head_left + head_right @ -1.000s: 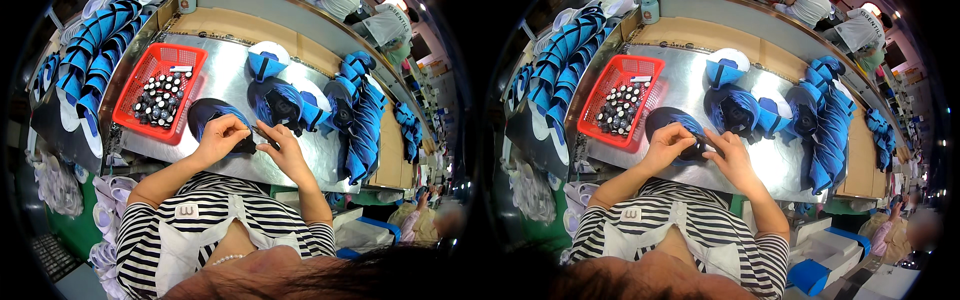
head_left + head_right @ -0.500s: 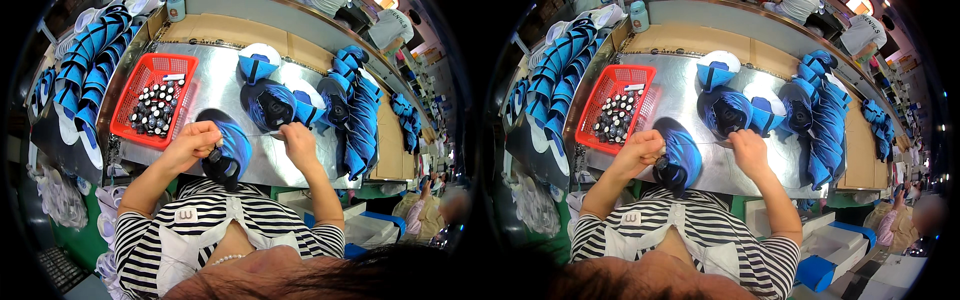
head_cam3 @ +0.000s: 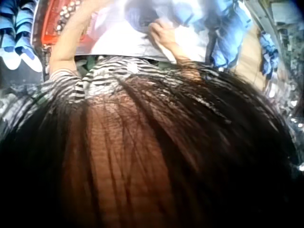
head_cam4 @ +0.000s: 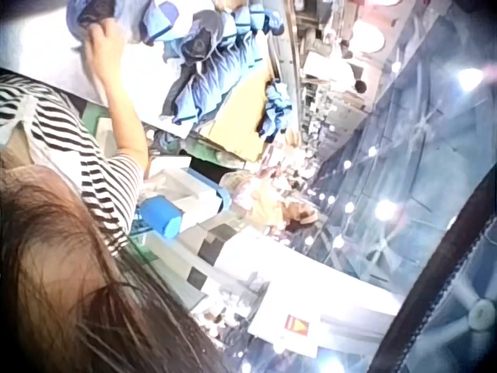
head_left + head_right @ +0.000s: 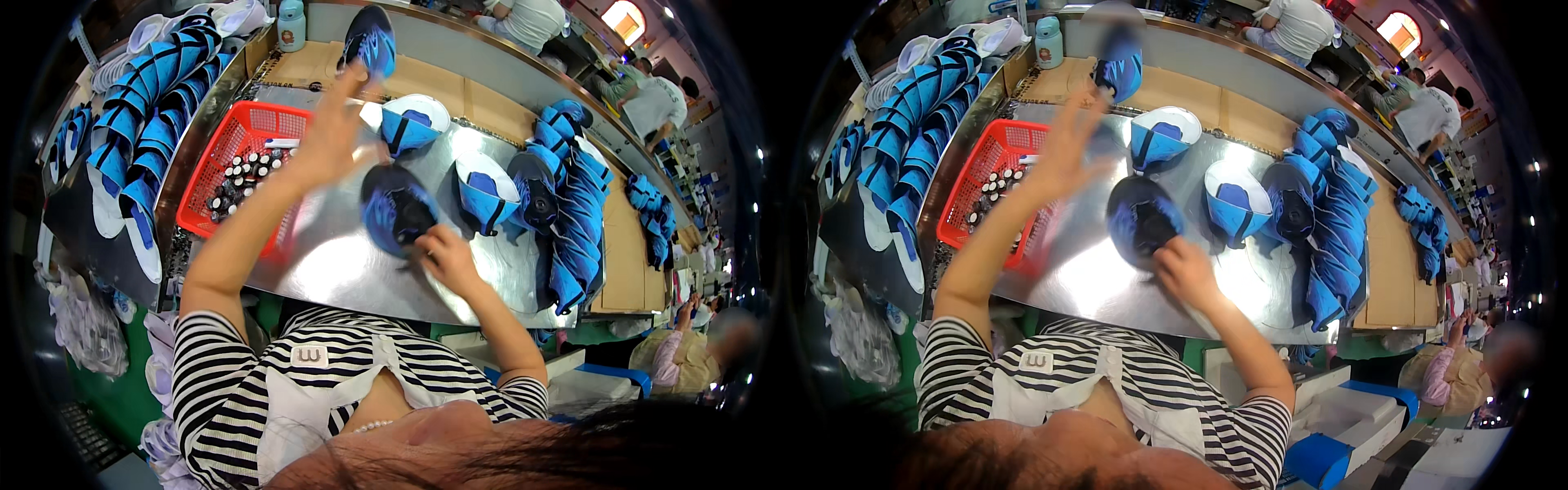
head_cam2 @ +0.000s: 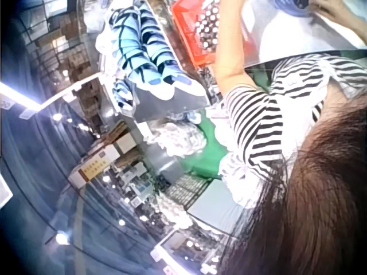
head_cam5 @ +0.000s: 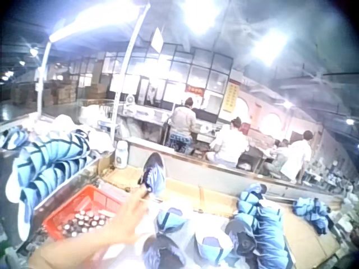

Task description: The person picks up components from a red basket and attaches them to blue and black shoe upper pieces using a handheld tool.

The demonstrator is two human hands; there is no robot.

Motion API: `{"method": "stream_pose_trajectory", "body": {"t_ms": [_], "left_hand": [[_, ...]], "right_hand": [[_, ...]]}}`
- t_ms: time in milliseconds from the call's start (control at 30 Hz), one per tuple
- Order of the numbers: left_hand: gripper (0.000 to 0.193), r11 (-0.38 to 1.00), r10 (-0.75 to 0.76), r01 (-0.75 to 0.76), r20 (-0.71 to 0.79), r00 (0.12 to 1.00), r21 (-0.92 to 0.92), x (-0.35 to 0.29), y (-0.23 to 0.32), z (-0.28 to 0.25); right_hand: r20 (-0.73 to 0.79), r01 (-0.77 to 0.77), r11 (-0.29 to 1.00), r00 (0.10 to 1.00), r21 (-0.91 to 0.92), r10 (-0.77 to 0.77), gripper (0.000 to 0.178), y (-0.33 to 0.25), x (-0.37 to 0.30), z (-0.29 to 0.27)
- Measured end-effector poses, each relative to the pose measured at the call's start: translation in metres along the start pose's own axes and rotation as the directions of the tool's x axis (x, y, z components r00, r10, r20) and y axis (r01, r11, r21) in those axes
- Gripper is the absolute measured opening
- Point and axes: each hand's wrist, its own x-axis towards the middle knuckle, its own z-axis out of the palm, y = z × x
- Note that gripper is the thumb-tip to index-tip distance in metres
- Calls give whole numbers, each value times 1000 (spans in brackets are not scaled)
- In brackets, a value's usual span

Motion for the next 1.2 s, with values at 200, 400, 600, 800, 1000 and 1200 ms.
{"method": "stream_pose_trajectory", "body": {"t_ms": [200,400,600,800,1000,1200], "left_hand": [[90,876,199,143,614,763,-462,-117,51,7],[95,908,66,211,620,782,-363,-121,33,-42],[61,926,-364,358,540,759,121,-209,4,-112],[44,856,-511,383,450,733,348,-236,7,-122],[50,718,-528,683,536,659,-132,-188,-12,-157],[33,672,-726,569,269,633,473,-198,-117,-122]], "right_hand": [[-102,-216,813,942,541,319,20,20,24,15],[-279,-276,957,929,-92,242,46,113,157,44],[-8,-513,642,778,570,628,39,115,142,38],[345,-304,-194,594,933,727,30,115,56,54],[325,-271,-195,612,943,721,43,111,38,41],[-248,-299,934,907,194,341,52,107,76,53]]}}
